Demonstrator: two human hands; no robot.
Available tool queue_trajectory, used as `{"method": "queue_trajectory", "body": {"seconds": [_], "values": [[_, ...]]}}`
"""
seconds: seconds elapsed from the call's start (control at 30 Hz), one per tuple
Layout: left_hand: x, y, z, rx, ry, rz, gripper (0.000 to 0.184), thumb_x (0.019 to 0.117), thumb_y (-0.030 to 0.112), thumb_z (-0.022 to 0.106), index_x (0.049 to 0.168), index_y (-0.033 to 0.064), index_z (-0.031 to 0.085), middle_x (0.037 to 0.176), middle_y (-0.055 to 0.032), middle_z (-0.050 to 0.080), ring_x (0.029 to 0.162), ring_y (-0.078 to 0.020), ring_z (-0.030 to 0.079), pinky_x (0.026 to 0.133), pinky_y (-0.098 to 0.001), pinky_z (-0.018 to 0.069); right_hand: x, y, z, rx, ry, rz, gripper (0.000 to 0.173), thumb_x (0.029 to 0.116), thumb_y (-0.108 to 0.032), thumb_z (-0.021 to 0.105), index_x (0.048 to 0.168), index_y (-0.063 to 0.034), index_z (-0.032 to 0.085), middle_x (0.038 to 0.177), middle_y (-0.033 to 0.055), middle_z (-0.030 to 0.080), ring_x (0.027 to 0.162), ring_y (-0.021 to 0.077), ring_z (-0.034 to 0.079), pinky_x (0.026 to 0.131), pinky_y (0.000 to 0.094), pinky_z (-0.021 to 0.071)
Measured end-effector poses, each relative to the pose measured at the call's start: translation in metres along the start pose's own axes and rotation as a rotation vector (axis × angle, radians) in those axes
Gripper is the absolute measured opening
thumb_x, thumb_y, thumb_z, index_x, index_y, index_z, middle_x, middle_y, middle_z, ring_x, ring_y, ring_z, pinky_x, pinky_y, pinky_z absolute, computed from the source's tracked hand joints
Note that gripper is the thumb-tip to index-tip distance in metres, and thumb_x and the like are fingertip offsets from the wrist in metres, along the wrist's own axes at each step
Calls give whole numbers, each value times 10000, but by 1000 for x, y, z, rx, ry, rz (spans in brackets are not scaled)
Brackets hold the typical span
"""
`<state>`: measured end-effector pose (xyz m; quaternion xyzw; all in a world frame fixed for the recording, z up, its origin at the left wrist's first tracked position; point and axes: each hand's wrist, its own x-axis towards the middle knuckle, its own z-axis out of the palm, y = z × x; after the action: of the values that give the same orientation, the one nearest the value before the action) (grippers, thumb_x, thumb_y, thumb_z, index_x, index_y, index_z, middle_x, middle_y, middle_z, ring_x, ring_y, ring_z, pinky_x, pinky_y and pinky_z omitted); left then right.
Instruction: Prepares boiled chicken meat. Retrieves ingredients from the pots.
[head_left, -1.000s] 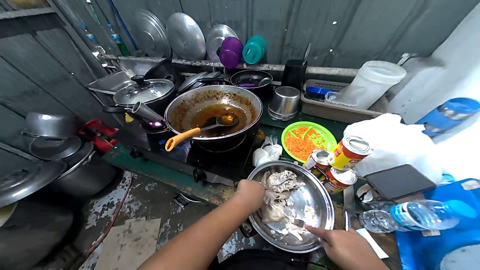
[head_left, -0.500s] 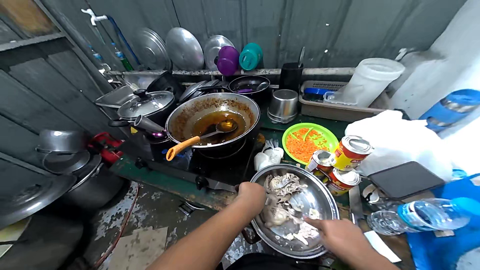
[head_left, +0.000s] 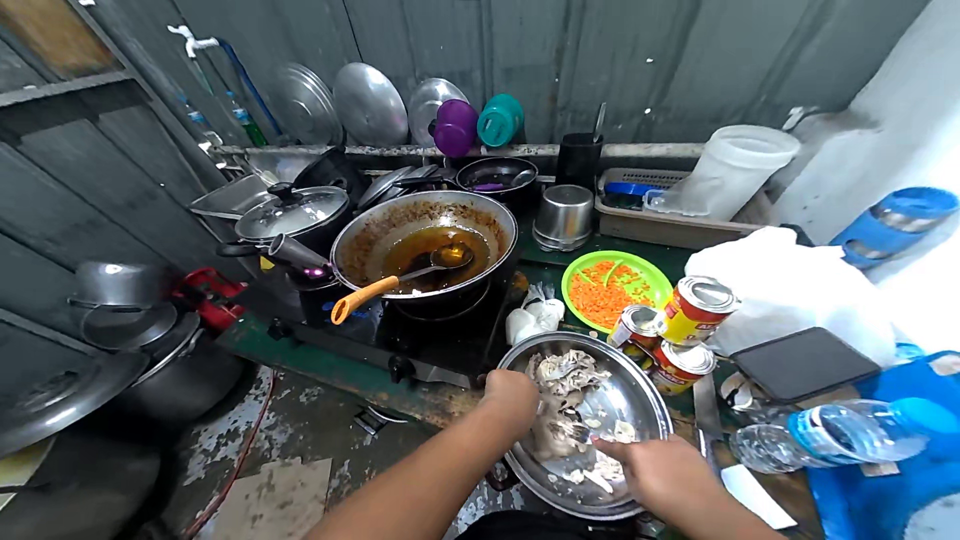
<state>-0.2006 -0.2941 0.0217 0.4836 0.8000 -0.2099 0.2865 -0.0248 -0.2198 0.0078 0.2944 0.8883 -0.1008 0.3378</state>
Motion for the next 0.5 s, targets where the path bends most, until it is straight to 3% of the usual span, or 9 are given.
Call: {"method": "queue_trajectory", "body": {"seconds": [0.2,0.33,0.5], "values": [[-1,-6,3,-18,6,8,277,986,-2,545,1246,-36,632,1270,-246,645,1160,-437,642,854,-630,543,4,-26,-3,50,70,-76,575,1043,-185,426,1548,-460,439,1140,175,750,1143,389,678,1083,600,401],[2,-10,3,-16,16,-15,263,1012,35,514,1237,-7,645,1262,-227,657,1154,-424,651,848,-618,546,13,3,18,114,73,-13,565,1053,-211,416,1550,-480,425,1178,195,738,1139,433,676,1003,646,463],[1,-4,2,5,33,-7,248,1017,25,498,1207,-23,650,1245,-230,659,1135,-419,658,834,-609,552,-19,26,12,41,-9,39,532,1032,-225,463,1514,-447,499,1242,152,729,1197,384,659,1056,620,418]]}}
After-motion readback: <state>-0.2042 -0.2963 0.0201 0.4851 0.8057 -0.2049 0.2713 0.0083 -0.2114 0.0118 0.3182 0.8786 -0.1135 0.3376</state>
